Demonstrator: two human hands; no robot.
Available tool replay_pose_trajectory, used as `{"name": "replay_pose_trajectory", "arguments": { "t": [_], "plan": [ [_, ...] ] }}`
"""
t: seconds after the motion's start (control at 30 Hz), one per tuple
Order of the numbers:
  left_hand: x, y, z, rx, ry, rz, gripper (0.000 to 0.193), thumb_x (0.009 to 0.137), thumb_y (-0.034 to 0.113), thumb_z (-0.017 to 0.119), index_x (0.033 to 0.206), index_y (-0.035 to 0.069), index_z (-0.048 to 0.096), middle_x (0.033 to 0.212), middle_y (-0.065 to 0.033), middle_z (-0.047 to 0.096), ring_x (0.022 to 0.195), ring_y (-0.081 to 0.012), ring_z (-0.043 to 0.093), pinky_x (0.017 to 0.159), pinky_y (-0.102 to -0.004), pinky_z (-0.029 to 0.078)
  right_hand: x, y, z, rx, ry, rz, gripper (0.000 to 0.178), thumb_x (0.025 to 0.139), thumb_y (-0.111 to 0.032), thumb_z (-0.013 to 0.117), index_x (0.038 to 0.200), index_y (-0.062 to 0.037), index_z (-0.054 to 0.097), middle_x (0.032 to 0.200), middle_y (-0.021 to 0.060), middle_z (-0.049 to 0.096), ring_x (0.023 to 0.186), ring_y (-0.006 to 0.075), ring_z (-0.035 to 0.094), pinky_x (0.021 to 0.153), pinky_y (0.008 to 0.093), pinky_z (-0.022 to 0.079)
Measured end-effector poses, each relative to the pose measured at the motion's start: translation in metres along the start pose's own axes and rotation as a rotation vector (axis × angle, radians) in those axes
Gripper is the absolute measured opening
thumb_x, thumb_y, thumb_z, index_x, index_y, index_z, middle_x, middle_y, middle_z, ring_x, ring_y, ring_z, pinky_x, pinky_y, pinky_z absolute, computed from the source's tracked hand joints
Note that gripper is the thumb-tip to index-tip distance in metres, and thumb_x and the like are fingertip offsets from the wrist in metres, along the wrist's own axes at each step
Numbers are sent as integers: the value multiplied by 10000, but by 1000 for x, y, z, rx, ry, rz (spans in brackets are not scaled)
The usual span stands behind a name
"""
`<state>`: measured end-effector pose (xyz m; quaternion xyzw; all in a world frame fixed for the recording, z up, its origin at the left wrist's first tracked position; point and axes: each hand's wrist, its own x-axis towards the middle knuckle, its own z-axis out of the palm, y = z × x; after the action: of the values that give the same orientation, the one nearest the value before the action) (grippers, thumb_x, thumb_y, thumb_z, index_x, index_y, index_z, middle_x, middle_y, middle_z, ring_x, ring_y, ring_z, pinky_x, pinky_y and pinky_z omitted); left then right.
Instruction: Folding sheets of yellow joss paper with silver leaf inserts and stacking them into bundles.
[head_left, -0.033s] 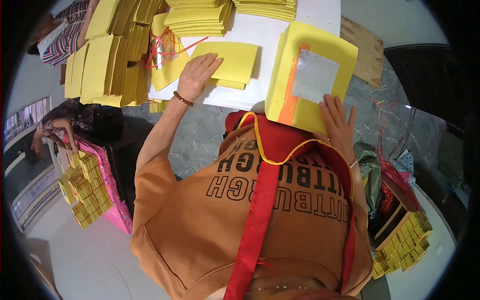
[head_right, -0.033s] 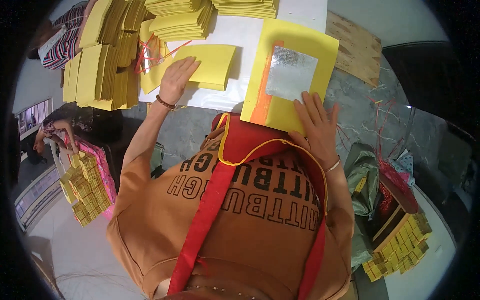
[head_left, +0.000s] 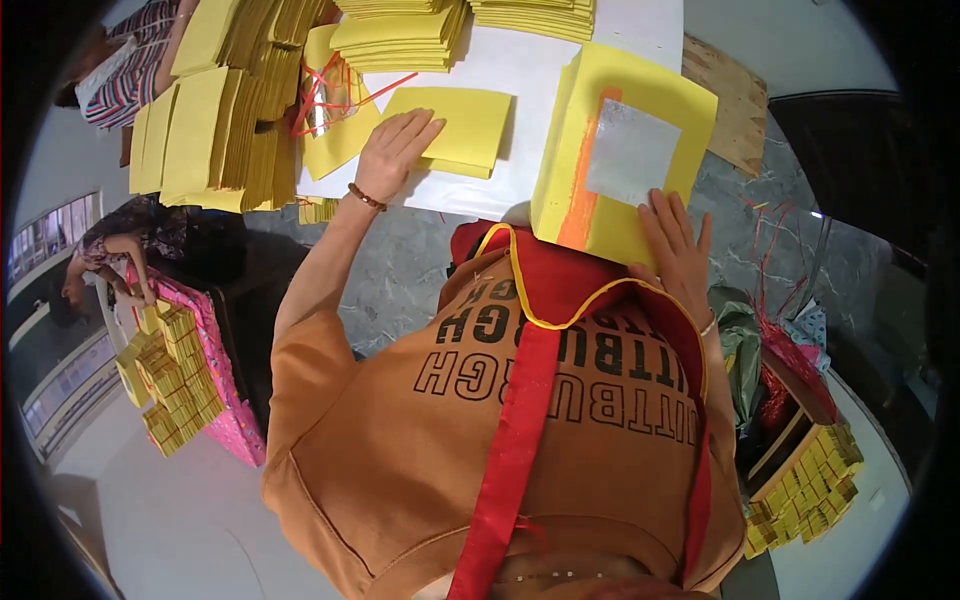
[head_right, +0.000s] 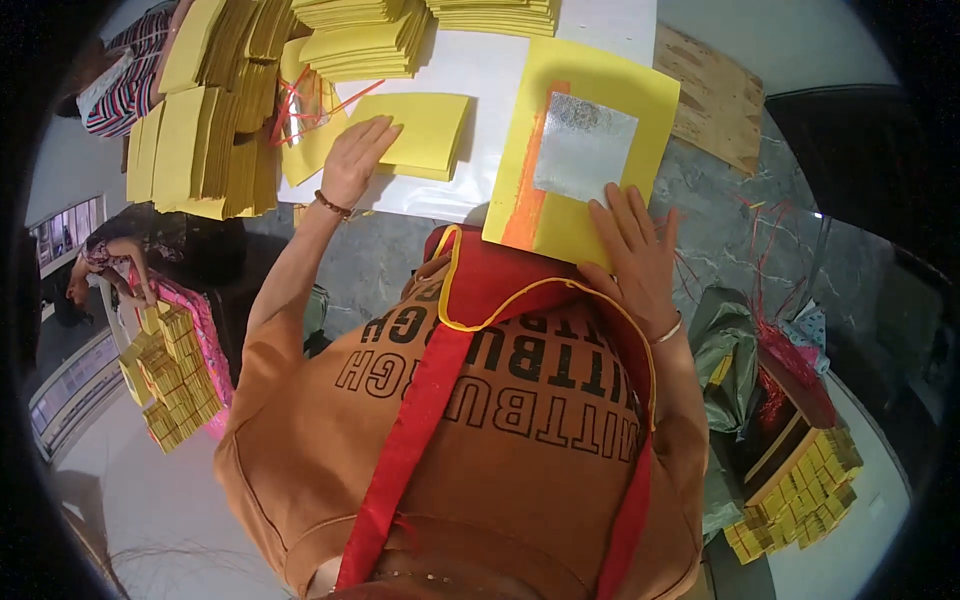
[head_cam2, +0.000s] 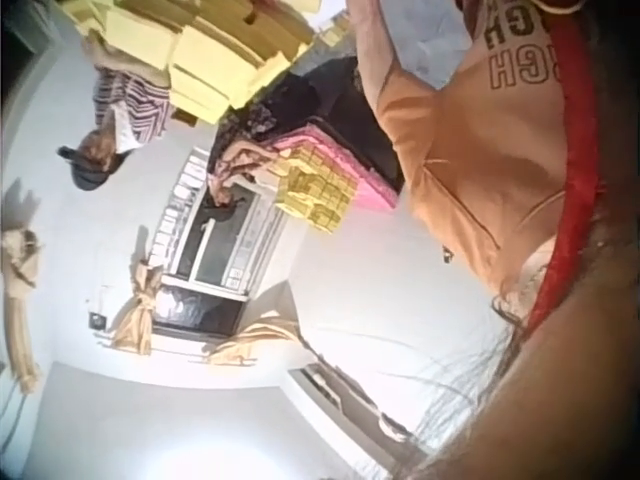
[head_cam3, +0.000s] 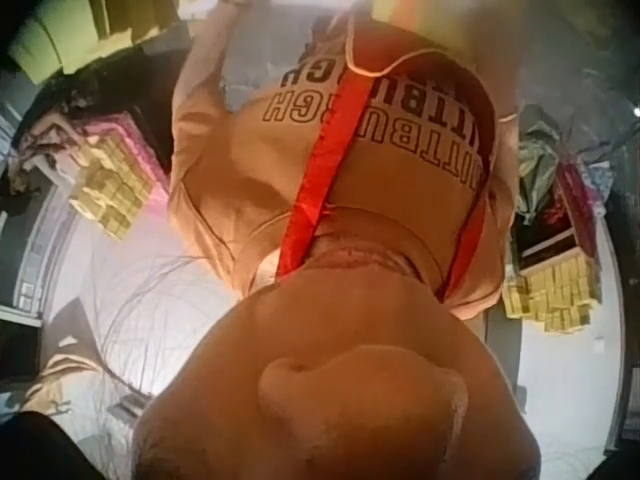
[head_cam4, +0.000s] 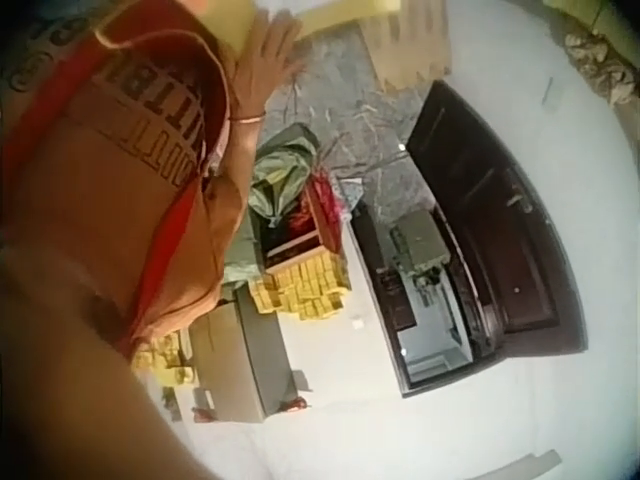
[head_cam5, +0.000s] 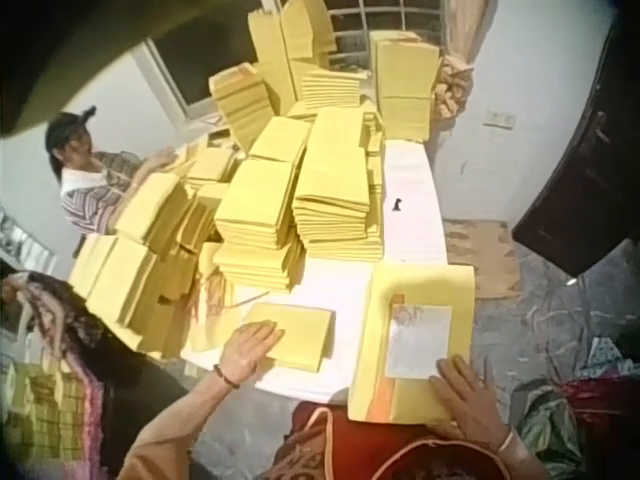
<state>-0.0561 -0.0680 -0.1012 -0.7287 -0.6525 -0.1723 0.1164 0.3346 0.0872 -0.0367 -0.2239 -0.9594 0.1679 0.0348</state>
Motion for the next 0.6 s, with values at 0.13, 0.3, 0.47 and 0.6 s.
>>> {"name": "replay_pose_trajectory", "arguments": {
  "t": [0.13,0.3,0.47,0.6],
  "plan": [
    [-32,-1,23,-29,-166,-53,520,715,35,585,1227,121,552,1230,-75,550,1131,-249,514,933,-379,436,1,-1,-1,-27,-10,-12,626,829,-502,538,1333,-142,443,1463,90,300,1353,311,260,1047,612,86],
    [-37,-7,21,-49,-380,-77,570,786,201,602,1329,139,440,1381,-86,410,1277,-256,366,1064,-423,283,2,-4,-4,6,-1,-6,660,783,-499,603,1330,-163,452,1460,94,303,1352,323,256,1035,617,137],
    [-32,-3,18,-93,-390,-85,511,876,342,535,1321,111,433,1394,-111,379,1291,-254,336,1082,-446,206,1,-3,-2,30,-5,19,651,747,-444,674,1313,-189,479,1452,96,317,1341,345,268,1018,602,211],
    [7,12,-4,-97,-392,-81,377,858,294,564,1165,74,565,1233,-126,528,1141,-269,482,977,-436,339,2,1,0,152,53,5,621,749,-418,680,1295,-184,501,1438,100,338,1333,351,282,1025,566,237]
  ]
}}
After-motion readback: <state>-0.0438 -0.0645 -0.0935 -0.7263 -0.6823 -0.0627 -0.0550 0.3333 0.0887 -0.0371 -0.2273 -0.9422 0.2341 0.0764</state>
